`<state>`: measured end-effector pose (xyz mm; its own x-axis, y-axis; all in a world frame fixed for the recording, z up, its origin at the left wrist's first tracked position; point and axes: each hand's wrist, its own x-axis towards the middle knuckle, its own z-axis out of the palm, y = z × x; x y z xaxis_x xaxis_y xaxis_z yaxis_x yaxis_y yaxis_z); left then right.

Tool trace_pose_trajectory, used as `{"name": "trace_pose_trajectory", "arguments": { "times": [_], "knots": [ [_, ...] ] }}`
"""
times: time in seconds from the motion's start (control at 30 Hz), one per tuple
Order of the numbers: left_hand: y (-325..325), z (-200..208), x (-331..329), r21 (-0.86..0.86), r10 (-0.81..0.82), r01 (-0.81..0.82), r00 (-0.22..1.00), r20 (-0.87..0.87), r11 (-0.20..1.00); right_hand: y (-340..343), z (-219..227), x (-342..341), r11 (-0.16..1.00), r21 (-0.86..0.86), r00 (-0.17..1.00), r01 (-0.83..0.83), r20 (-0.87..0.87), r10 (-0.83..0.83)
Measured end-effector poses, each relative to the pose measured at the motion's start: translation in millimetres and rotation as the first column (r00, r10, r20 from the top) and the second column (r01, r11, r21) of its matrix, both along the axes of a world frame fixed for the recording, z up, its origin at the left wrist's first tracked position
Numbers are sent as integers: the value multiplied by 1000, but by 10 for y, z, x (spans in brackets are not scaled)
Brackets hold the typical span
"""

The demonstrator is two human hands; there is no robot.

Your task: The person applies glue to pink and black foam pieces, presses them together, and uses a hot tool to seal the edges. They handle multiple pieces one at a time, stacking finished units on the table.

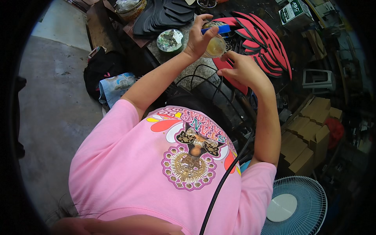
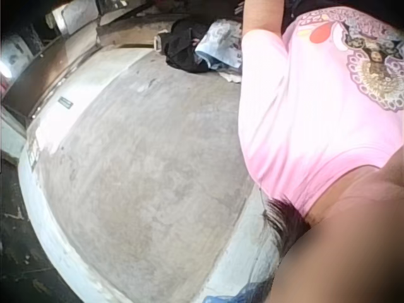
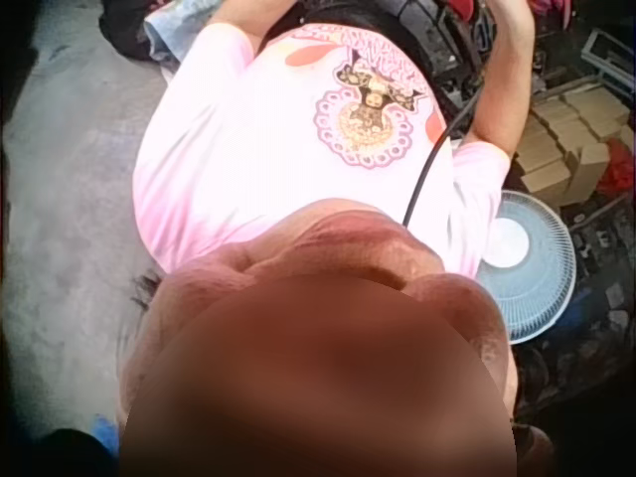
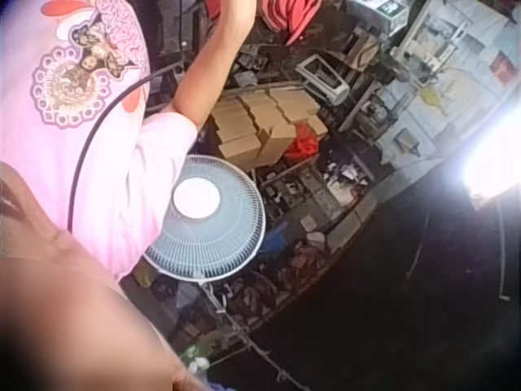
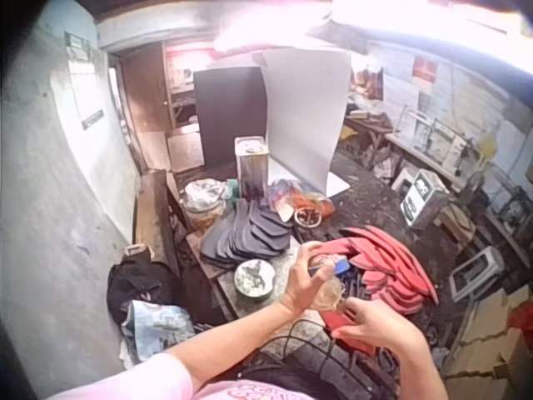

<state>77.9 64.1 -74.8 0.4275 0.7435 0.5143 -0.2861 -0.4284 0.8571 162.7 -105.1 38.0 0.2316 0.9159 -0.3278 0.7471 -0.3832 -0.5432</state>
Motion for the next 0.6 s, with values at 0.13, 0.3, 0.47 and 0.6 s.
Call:
{"name": "trace_pose_trajectory", "arguments": {
  "times": [0.13,0.3,0.47,0.6],
  "knots": [
    [229,-265,-7,-284,95,-94,995,-10,954,-331,173,78,971,70,952,228,-224,-207],
    [442,-637,68,-414,165,-197,980,-111,889,-718,106,182,882,149,871,447,-296,-391],
    [504,-720,199,-116,339,-360,926,-168,926,-971,-206,204,800,238,813,550,-373,-448],
    [553,-562,153,-78,230,-246,958,-171,966,-1191,-403,201,703,276,740,655,-418,-526]
  ]
}}
